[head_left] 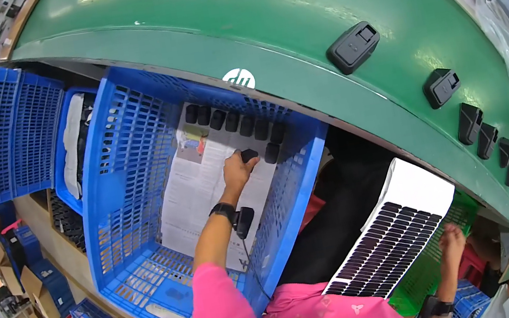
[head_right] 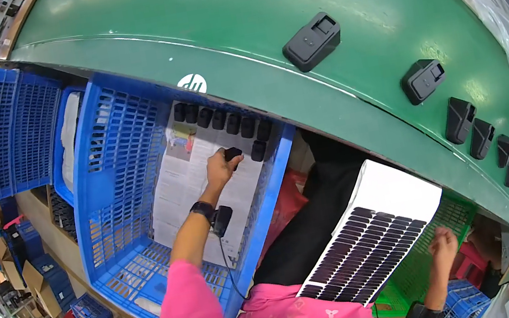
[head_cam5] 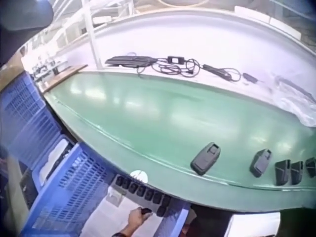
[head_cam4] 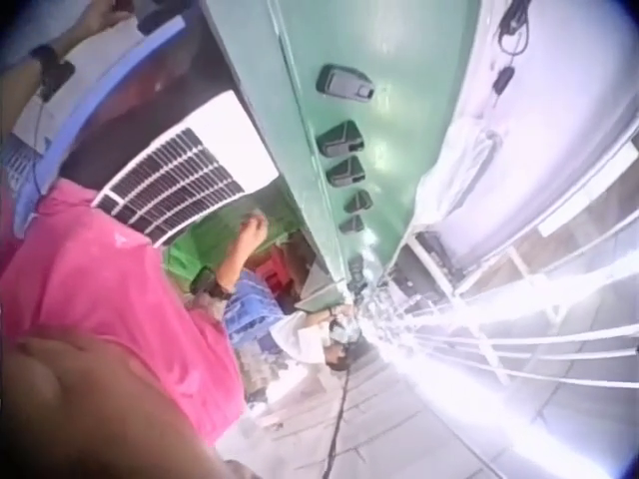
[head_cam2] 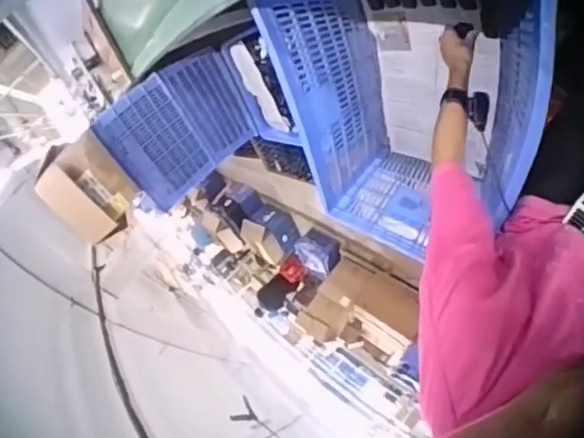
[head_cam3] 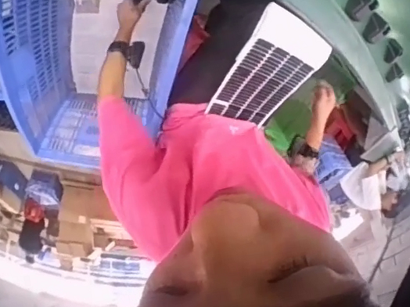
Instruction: The person picks up a mouse from a blue crate, peels a sticker from a sheet, and applies it to the bottom of the mouse before placing it on a green conveyor belt.
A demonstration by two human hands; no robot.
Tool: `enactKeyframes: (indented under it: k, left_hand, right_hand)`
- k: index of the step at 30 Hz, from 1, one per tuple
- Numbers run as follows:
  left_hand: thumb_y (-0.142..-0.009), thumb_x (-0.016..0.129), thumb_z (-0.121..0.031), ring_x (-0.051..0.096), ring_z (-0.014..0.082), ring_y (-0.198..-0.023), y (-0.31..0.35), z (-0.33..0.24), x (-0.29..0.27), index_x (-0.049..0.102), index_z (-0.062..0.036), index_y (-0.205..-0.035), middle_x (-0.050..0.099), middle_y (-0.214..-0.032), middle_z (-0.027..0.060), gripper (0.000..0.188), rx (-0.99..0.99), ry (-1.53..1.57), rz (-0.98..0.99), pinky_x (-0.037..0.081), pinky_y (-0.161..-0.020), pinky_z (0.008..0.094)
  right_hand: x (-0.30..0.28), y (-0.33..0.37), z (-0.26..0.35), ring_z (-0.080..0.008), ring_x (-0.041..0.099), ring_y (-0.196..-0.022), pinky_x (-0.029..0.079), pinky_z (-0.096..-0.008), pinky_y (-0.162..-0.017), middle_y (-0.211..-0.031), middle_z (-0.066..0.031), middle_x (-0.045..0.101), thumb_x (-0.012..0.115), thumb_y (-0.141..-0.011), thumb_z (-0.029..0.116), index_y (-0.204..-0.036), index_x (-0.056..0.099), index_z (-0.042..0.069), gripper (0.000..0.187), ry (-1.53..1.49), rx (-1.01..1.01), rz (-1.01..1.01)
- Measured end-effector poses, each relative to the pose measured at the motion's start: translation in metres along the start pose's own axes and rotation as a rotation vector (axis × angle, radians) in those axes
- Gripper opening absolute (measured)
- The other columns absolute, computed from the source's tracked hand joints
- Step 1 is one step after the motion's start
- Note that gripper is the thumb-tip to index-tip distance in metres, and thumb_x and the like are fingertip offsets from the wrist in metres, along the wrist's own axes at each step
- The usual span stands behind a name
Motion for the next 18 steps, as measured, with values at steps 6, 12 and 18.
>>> enactKeyframes:
  k: [6,12,18]
  left_hand:
    - [-0.077,0.071,-0.027,0.059,0.0434,-0.093,-0.023,-0.002,0.059,0.056,0.0012,-0.101,0.057,-0.103,0.0252,0.04,-0.095,-0.227,-0.059,0.049,-0.079,0.0469]
    - [-0.077,0.064,-0.013,0.059,0.0449,-0.087,-0.034,0.023,0.077,0.049,0.0034,-0.106,0.051,-0.106,0.0267,0.037,-0.039,-0.202,-0.188,0.049,-0.078,0.0475]
    - [-0.077,0.065,-0.015,0.055,0.0462,-0.092,-0.034,0.032,0.069,0.046,0.0044,-0.111,0.05,-0.108,0.0279,0.043,0.089,-0.153,-0.209,0.048,-0.08,0.0474]
  right_hand:
    - [-0.065,0.093,-0.168,-0.0106,0.045,-0.042,0.038,-0.0256,-0.038,-0.055,-0.0008,0.046,0.052,-0.095,0.024,-0.072,0.051,0.006,0.029,0.162,0.319,0.118]
    - [-0.069,0.213,-0.259,-0.0148,0.049,-0.042,0.038,-0.0287,-0.035,-0.057,-0.0053,0.053,0.047,-0.082,0.002,-0.067,0.053,0.004,0.016,0.316,0.202,0.31]
    - [-0.04,0.209,-0.282,-0.0146,0.05,-0.048,0.038,-0.0279,-0.041,-0.06,-0.004,0.055,0.046,-0.077,0.001,-0.07,0.057,0.003,0.013,0.62,0.359,0.309]
Point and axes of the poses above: each hand's wrist, its own y-axis away from the middle knuckle, its own x-axis out of the palm, z = x × y, the point moved 5 cm from there along -y, towards the middle knuckle
